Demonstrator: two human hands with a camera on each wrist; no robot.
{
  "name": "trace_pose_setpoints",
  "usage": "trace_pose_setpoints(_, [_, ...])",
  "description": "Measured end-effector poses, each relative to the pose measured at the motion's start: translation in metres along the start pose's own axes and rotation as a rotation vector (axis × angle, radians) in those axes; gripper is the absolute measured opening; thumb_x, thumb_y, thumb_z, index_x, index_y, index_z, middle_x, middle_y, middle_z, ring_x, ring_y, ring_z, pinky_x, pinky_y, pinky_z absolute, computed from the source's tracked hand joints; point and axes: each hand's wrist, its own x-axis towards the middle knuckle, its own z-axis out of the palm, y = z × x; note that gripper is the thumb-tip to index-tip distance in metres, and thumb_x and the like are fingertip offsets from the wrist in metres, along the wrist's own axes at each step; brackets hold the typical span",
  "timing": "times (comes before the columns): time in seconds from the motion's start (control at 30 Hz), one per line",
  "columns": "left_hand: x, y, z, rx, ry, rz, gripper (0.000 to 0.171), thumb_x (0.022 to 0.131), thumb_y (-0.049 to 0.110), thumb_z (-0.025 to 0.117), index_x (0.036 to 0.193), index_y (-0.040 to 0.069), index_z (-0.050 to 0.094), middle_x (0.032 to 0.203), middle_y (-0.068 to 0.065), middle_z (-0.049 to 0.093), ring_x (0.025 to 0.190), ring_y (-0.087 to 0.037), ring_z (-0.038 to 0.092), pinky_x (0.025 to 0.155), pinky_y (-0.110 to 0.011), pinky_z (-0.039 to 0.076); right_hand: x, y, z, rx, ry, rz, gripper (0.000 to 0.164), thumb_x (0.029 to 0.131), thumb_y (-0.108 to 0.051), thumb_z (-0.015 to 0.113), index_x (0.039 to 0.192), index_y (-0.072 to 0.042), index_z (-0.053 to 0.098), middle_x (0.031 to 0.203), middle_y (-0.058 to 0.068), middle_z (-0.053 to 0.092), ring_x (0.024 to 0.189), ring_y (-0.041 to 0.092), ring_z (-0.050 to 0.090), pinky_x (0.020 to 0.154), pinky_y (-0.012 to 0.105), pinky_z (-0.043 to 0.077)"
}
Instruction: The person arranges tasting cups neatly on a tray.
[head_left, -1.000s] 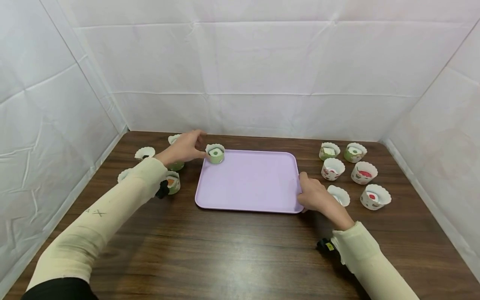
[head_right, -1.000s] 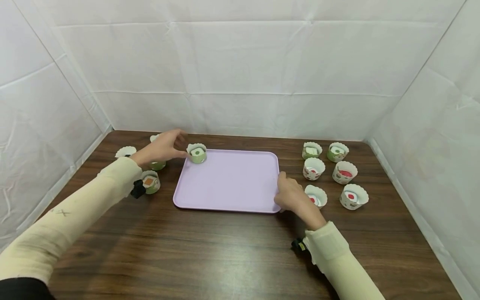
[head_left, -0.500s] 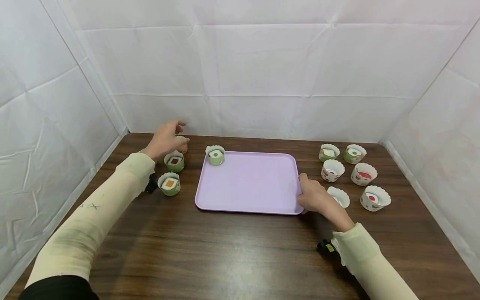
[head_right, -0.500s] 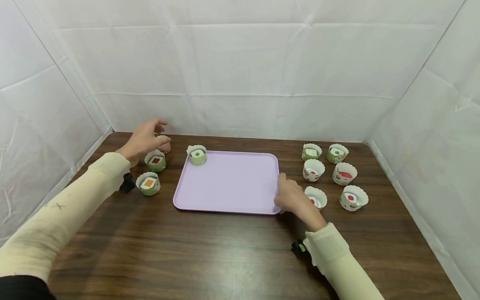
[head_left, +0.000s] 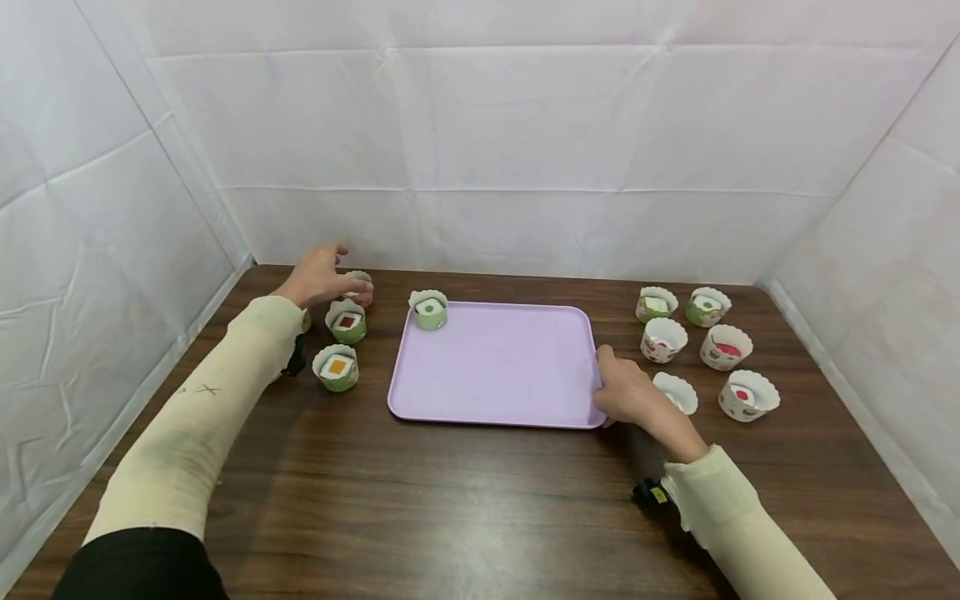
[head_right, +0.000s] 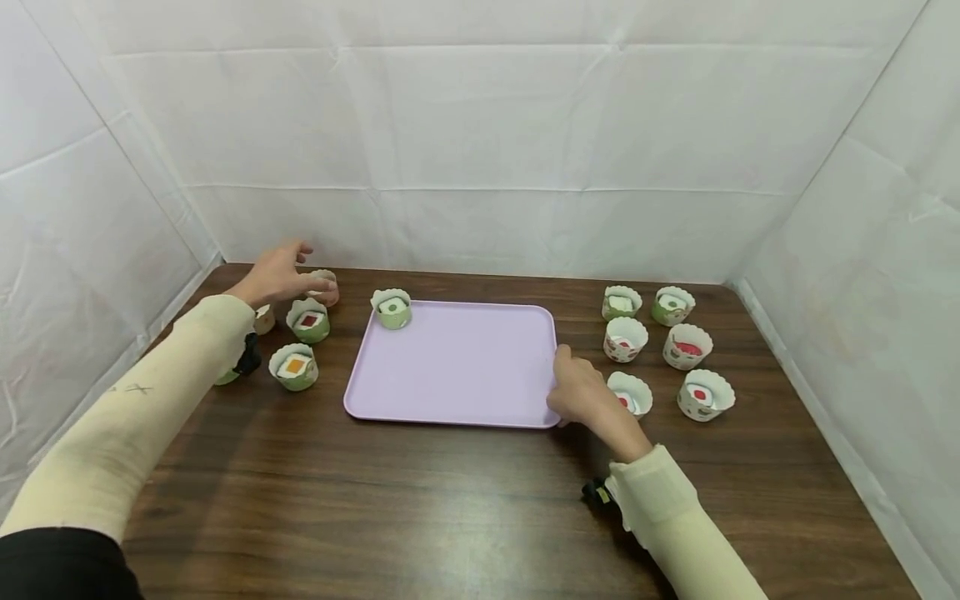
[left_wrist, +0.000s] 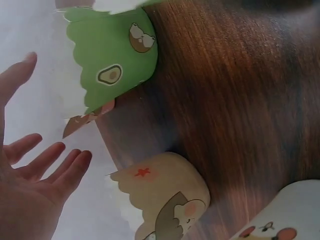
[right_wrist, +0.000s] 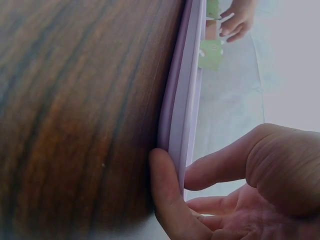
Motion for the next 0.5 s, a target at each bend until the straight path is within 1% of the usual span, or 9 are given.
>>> trace_pose_setpoints(0.2, [0.004, -0.006, 0.004, 0.01, -0.068, -0.04, 0.089, 0.086, 0.039, 0.068, 0.149, -0.003, 0.022, 0.147, -0.03, 0.034, 0.132, -0.046, 0.036, 0.104, -0.06, 0.038, 0.0, 0.0, -0.001, 0.0, 0.007, -0.003, 0.054, 0.08, 0.004, 0.046, 0.132, 0.009, 0.032, 0.109, 0.032, 0.056, 0.056, 0.019, 0.062, 0.045, 0.028, 0.054])
trace_pose_setpoints(0.33, [0.005, -0.006, 0.008, 0.024, -0.098, -0.068, 0.086, 0.087, 0.039, 0.067, 0.148, -0.003, 0.024, 0.147, -0.03, 0.034, 0.131, -0.047, 0.037, 0.104, -0.059, 0.039, 0.0, 0.0, 0.0, 0.003, 0.004, -0.003, 0.054, 0.08, 0.004, 0.046, 0.132, 0.009, 0.032, 0.108, 0.032, 0.056, 0.055, 0.018, 0.062, 0.046, 0.029, 0.054])
trace_pose_setpoints(0.5, [0.008, -0.004, 0.011, 0.057, -0.114, -0.051, 0.079, 0.088, 0.037, 0.065, 0.146, -0.005, 0.03, 0.144, -0.03, 0.037, 0.131, -0.047, 0.037, 0.105, -0.06, 0.037, 0.001, 0.0, 0.0, 0.0, 0.007, 0.0, 0.052, 0.08, 0.004, 0.047, 0.129, 0.009, 0.033, 0.106, 0.03, 0.057, 0.054, 0.018, 0.061, 0.046, 0.029, 0.054])
